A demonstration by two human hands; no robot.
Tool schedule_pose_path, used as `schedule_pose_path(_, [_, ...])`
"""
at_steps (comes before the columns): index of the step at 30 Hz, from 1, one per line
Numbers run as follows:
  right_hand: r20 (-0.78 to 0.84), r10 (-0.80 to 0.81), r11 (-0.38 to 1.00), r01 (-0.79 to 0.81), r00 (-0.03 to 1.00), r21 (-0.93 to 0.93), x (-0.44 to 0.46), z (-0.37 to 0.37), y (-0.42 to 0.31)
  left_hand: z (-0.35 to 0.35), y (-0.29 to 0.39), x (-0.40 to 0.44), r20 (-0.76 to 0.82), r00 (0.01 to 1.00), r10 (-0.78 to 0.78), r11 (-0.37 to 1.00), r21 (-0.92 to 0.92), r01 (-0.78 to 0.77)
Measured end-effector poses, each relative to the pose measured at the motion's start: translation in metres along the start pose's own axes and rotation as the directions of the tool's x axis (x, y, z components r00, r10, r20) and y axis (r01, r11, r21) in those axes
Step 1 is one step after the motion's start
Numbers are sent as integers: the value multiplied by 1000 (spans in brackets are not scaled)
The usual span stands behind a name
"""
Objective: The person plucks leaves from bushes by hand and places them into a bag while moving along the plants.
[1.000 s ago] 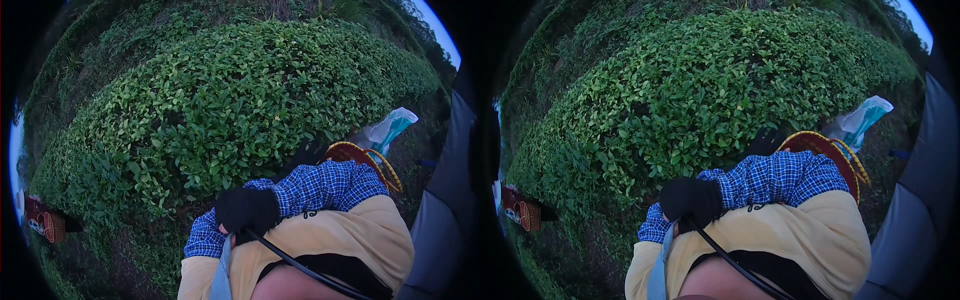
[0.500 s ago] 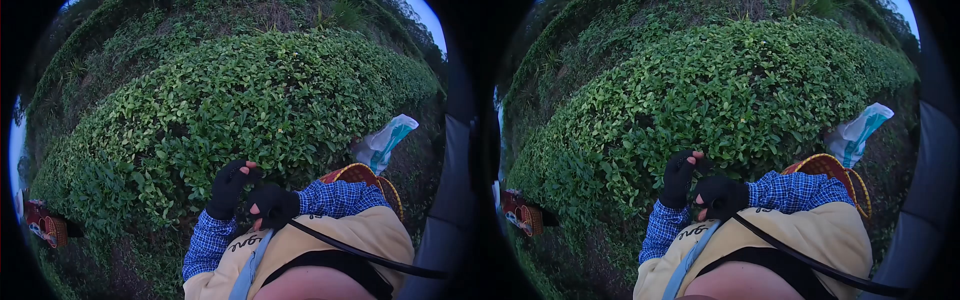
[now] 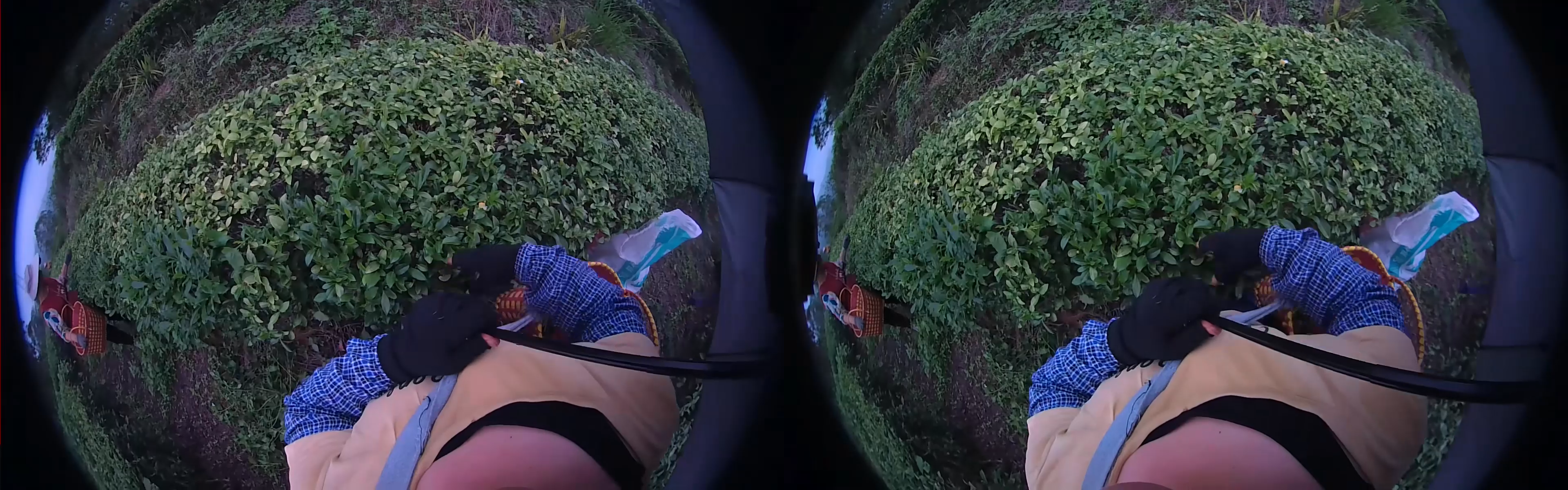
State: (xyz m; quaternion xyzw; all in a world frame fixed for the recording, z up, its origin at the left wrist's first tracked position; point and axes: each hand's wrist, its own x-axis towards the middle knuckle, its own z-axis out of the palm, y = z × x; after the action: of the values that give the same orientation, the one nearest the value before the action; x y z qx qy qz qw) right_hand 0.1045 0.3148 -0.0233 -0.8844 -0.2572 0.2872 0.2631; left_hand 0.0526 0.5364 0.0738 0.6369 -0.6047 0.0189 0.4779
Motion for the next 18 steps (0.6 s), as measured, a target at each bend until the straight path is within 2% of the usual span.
schedule_pose_path(1, [290, 313, 949, -285, 904, -134, -13, -21, -1, 1, -3, 1, 5, 1000, -11, 1000, -15, 11])
schedule_pose_path(2, [519, 356, 905, -149, 777, -398, -7, -16, 34, 1, -7, 5, 10, 1000, -17, 999, -28, 17])
schedule_pose_path(3, [554, 275, 874, 36, 786, -485, 1, 29, 141, 1, -12, 8, 2, 1000, -13, 1000, -28, 13])
schedule_pose_path(4, [593, 400, 863, -69, 699, -501, -15, 32, 160, 1, -17, 11, 3, 1000, -4, 999, -53, 4])
schedule_pose_path(6, [626, 518, 846, -240, 583, -476, -39, 32, 180, 2, -28, 19, 11, 1000, 3, 997, -80, -2])
schedule_pose_path(8, [669, 527, 850, -319, 524, -419, -60, 53, 205, 1, -38, 25, -14, 1000, 15, 996, -83, -16])
schedule_pose_path(11, [775, 404, 904, -343, 485, -256, -80, 89, 226, -11, -52, 34, 21, 1000, -10, 996, -93, 12])
schedule_pose_path(13, [823, 231, 944, -323, 518, -62, -78, 87, 216, -19, -66, 39, 46, 998, -34, 993, -112, 39])
schedule_pose_path(14, [804, 143, 951, -306, 577, 51, -71, 68, 210, -22, -74, 42, 83, 995, -55, 990, -126, 65])
schedule_pose_path(15, [740, 84, 944, -291, 667, 155, -61, 33, 193, -21, -80, 44, 33, 997, -63, 992, -110, 67])
schedule_pose_path(16, [617, 93, 921, -304, 781, 246, -54, -15, 168, -22, -88, 50, 36, 996, -79, 990, -113, 83])
schedule_pose_path(17, [429, 198, 880, -353, 881, 318, -45, -72, 139, -21, -95, 57, 20, 996, -92, 981, -170, 94])
schedule_pose_path(18, [216, 292, 841, -358, 932, 405, -37, -129, 109, -20, -102, 64, 2, 995, -103, 969, -227, 101])
